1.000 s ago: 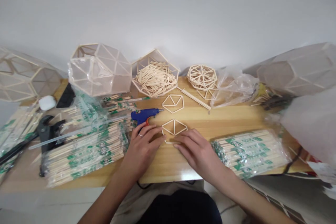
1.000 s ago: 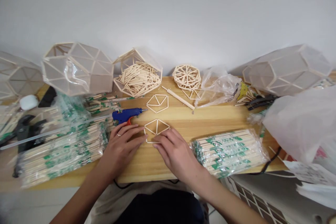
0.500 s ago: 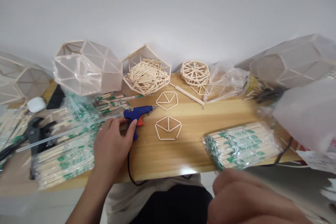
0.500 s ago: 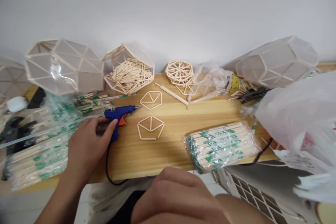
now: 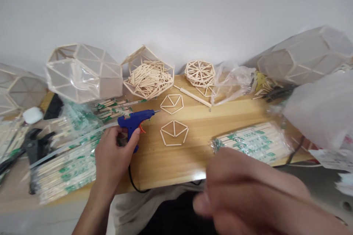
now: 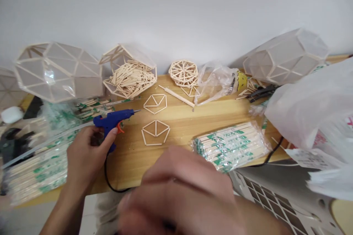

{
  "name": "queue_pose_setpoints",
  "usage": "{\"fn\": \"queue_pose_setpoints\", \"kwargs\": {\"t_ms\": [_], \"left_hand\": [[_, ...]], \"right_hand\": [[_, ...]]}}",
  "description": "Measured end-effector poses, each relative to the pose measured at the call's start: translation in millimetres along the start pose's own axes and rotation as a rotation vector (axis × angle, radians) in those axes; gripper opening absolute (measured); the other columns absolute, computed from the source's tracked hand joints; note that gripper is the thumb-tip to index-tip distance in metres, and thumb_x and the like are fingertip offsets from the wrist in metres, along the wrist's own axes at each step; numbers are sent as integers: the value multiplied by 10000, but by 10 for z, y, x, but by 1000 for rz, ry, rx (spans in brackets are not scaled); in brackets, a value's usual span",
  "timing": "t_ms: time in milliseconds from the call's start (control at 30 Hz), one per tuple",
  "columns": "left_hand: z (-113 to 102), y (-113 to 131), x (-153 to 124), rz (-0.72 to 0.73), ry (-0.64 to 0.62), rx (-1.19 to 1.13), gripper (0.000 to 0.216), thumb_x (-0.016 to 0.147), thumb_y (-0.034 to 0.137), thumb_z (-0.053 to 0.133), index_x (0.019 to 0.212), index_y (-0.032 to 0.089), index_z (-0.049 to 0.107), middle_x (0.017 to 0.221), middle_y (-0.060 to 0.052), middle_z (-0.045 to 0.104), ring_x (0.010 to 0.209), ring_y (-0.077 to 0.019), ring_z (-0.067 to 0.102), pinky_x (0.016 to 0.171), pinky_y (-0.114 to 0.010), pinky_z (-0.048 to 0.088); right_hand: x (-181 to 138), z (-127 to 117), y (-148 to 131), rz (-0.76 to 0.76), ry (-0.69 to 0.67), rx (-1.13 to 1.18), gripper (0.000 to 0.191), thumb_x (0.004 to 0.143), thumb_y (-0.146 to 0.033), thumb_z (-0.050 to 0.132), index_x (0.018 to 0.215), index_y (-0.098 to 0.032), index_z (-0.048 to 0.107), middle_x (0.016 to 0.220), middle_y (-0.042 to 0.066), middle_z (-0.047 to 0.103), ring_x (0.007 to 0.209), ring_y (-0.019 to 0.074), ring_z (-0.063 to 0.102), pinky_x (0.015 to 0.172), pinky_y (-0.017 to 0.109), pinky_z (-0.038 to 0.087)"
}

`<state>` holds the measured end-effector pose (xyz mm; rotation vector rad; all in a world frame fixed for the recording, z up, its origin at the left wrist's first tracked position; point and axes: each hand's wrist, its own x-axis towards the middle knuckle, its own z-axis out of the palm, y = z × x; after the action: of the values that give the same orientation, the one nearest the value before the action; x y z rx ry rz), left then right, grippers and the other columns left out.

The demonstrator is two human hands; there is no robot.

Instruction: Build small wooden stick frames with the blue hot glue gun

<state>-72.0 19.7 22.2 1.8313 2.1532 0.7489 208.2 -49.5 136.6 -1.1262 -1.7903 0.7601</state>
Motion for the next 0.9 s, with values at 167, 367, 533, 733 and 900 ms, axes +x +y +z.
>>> {"fn": "queue_pose_setpoints", "kwargs": {"t_ms": [167,367,533,733,900], "left_hand": [[-71,-6,-3,-174,-40,-296,477,827,673,736,982,225,685,873,-30,734,741,-225,669,663,-336,488],[-65,67,10,-213,-53,-594,433,795,582,783,968,211,642,803,-23,724,696,-212,690,588,-303,534],[-72,108,-2,-200,-90,-683,382,828,539,771,972,208,648,752,-14,715,665,-204,695,582,-293,540],[-44,58,-8,-207,-87,-704,416,830,582,764,972,204,662,757,-21,714,650,-211,681,576,-301,527],[-7,-17,-17,-195,-90,-660,432,851,614,754,972,207,673,768,-27,713,668,-212,663,600,-305,525]], "right_hand": [[251,176,352,76,1,12,174,1037,-145,623,1089,-258,746,901,27,749,780,172,715,679,294,617],[399,406,629,-24,-278,-83,256,1064,-182,592,1282,-231,718,1157,86,763,1079,224,743,942,382,642],[554,739,726,-78,-440,-232,516,1057,-168,568,1569,-197,515,1338,157,702,1219,291,704,1048,505,624],[657,941,820,-141,-446,-353,570,1043,-92,510,1600,-192,447,1483,181,625,1375,319,618,1134,547,576],[660,1000,822,-168,-423,-424,524,1043,-122,511,1565,-84,476,1503,232,611,1377,363,613,1145,576,572]]}}
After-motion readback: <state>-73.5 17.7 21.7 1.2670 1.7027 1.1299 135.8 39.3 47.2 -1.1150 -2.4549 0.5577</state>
